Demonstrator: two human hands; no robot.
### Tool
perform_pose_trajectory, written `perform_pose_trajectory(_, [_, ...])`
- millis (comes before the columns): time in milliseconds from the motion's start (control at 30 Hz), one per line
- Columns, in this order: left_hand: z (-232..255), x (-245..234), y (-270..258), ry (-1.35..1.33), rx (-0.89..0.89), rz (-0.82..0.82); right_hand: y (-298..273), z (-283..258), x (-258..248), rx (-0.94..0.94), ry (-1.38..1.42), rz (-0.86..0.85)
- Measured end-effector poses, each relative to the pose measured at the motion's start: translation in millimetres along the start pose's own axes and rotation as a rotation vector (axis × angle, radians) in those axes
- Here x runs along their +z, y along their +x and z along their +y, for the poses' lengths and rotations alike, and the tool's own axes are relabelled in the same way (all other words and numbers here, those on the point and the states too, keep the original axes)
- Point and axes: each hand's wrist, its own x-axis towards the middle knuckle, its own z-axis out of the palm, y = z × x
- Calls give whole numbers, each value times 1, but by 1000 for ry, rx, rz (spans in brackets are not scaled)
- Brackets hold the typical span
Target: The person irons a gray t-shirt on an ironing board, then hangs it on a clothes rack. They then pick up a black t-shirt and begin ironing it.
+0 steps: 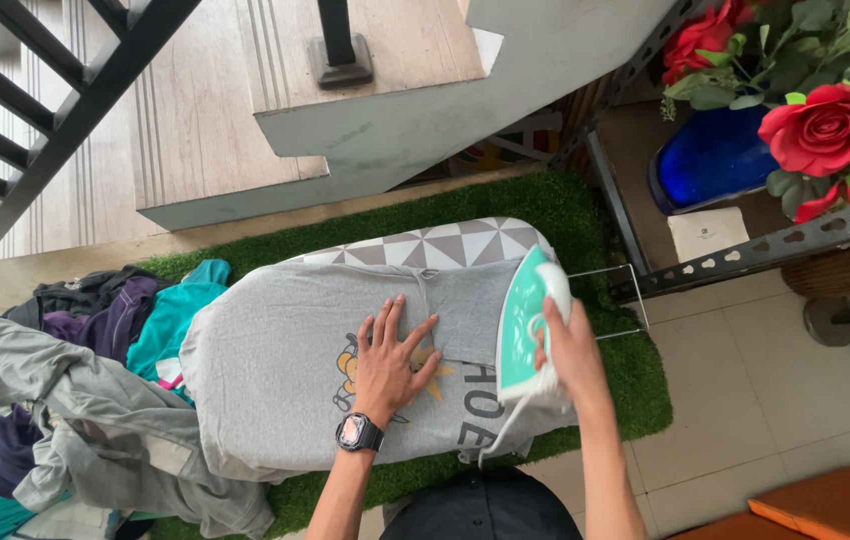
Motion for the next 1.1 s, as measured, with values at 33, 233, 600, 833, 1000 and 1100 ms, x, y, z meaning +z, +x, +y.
perform_pose_trajectory(33, [-1, 0, 1, -5, -2, 0, -12, 6, 3, 1, -27, -13])
perform_pose_trajectory(233, [0, 0, 0, -11, -12, -18, -36, 17, 14, -21, 47, -17])
perform_pose_trajectory(600, [-2, 2, 0, 13, -11, -29, 20, -13, 26, -76, 52, -70])
perform_pose_trajectory(833, [-1, 0, 1, 13, -27, -53, -33, 13, 29, -3, 47, -140])
perform_pose_trajectory(1000, [1, -3, 4, 22, -30, -54, -13, 1, 36, -64, 61, -163])
perform_pose_trajectory(1100, [2, -4, 4, 32, -39, -66, 9, -14, 44, -79, 50, -172])
